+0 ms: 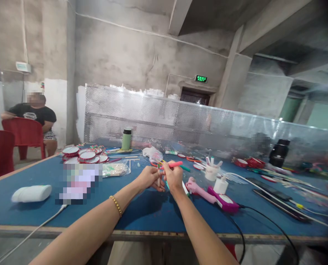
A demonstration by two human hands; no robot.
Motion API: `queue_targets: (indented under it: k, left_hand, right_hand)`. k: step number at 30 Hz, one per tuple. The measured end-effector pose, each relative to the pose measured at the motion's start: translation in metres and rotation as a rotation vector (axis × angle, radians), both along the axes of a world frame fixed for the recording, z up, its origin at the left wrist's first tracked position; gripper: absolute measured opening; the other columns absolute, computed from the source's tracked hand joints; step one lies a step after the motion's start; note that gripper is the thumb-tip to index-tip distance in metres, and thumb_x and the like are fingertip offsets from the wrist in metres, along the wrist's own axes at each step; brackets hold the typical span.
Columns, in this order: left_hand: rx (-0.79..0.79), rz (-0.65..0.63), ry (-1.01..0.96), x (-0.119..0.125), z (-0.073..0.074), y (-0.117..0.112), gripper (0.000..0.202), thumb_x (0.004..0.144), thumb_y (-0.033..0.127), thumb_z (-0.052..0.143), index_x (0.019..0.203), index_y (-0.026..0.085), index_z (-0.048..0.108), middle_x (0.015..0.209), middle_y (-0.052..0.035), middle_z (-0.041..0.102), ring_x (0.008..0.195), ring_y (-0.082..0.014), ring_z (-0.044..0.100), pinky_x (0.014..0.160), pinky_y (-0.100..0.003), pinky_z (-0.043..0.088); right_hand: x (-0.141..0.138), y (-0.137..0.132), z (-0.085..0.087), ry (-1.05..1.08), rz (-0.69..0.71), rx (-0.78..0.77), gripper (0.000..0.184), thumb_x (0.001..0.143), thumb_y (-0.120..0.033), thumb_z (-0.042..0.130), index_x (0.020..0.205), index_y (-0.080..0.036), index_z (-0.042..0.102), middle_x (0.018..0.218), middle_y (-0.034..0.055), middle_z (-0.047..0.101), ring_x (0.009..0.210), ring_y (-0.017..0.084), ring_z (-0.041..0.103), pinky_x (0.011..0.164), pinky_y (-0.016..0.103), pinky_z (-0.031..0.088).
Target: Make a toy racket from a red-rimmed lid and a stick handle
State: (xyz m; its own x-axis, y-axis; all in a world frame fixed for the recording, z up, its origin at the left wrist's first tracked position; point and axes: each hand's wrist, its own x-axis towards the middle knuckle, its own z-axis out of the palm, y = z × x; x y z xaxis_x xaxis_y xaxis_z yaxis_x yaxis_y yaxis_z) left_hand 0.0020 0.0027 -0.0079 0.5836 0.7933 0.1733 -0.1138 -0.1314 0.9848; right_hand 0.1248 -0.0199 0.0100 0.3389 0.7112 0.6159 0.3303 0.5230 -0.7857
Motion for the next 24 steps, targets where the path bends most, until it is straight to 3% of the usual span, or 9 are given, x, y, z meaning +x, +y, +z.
queue_targets:
  k: [24]
  left_hand:
    - [-0.003,-0.001,-0.007,-0.0005,-0.0005,0.0003,0.043,0.074,0.054,0.07,0.08,0.013,0.058,0.065,-0.0077,0.069,0.064,-0.0254,0.071,0.064,-0.038,0.056]
  right_hand:
    - [-0.0001,0.0003,0.0006,-0.018,-0.018,-0.003,0.025,0.074,-0.039,0.06,0.059,-0.023,0.048,0.045,-0.0056,0.051,0.033,0.012,0.046,0.036,0.024,0.037]
